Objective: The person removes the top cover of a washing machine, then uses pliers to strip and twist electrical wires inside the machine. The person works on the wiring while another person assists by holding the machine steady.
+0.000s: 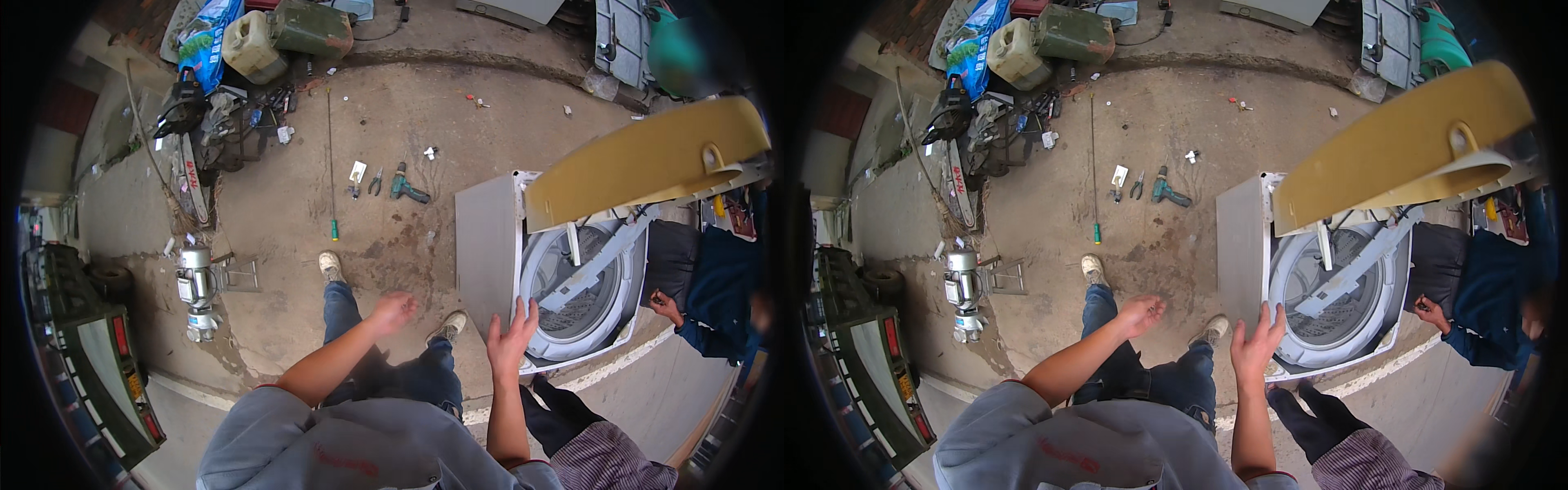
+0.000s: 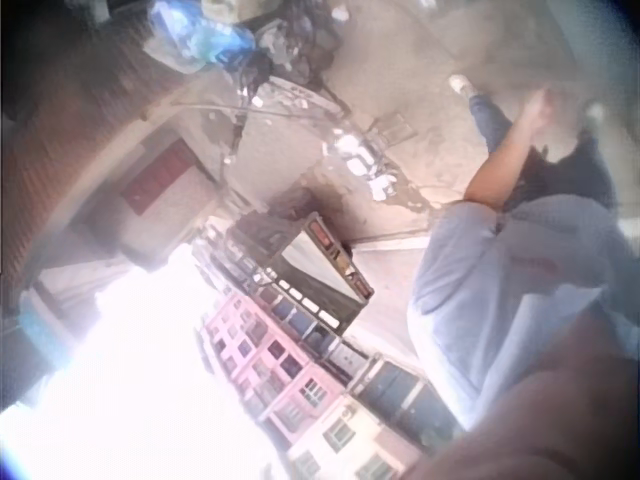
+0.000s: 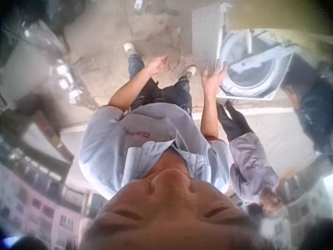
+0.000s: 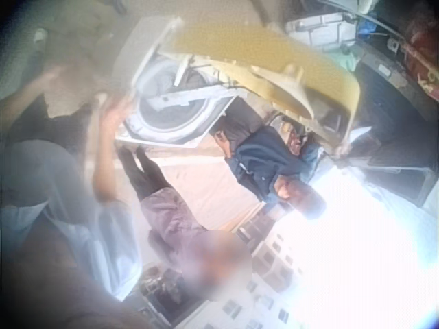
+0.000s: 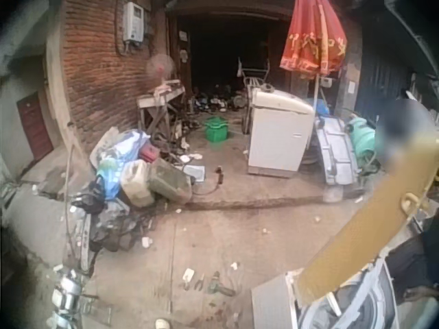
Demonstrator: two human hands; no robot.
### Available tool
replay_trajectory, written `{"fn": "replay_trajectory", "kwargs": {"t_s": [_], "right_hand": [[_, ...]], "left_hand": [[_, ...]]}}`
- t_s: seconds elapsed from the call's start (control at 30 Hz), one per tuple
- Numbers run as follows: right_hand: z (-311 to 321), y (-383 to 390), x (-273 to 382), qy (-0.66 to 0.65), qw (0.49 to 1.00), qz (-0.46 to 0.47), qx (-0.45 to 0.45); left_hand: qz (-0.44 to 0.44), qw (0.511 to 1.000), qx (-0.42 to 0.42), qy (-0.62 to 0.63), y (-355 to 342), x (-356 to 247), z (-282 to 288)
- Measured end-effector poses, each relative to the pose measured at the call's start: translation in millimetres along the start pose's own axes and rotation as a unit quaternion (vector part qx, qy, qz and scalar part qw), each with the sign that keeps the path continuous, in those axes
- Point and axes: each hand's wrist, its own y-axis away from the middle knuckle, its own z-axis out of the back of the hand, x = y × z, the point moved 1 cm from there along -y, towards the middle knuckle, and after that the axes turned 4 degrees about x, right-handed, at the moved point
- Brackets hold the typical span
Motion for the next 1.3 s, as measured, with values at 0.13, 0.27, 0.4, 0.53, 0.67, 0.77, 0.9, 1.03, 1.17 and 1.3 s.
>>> {"fn": "replay_trajectory", "kwargs": {"t_s": [0.13,0.27,0.4,0.53,0.67,0.77,0.9,1.03,1.17,1.3], "right_hand": [[-57.3,1.3,-31.2,0.106,0.986,-0.109,-0.071],[-84.5,-1.1,-54.3,0.198,0.958,-0.169,-0.118],[-82.5,-3.9,-54.4,0.270,0.941,-0.163,-0.124],[-94.8,-1.2,-58.7,0.290,0.931,-0.164,-0.149],[-96.1,-11.7,-45.1,0.280,0.935,-0.166,-0.140],[-92.4,-12.9,-36.2,0.292,0.936,-0.158,-0.120],[-82.8,-6.4,-31.3,0.271,0.944,-0.150,-0.110],[-86.1,-19.9,-37.3,0.246,0.954,-0.131,-0.113],[-79.2,-22.2,-38.5,0.156,0.961,-0.182,-0.140],[-79.6,-17.6,-45.6,0.112,0.933,-0.277,-0.200]], "left_hand": [[-0.059,0.986,-0.137,-0.078,-124.6,-64.9,172.4],[-0.090,0.943,-0.279,-0.156,-266.9,-141.3,289.6],[-0.147,0.936,-0.262,-0.182,-342.2,-208.4,358.1],[-0.169,0.912,-0.280,-0.248,-368.2,-261.5,381.9],[-0.063,0.862,-0.263,-0.429,-329.8,-257.2,374.5],[-0.027,0.734,-0.174,-0.656,-289.2,-222.4,336.4],[-0.067,0.739,-0.084,-0.665,-218.0,-189.2,236.4],[-0.111,0.876,0.017,-0.469,-96.9,-199.5,26.8],[-0.321,0.820,0.266,-0.393,44.8,-219.9,-185.9],[-0.546,0.631,0.382,-0.398,164.0,-209.8,-354.7]]}}
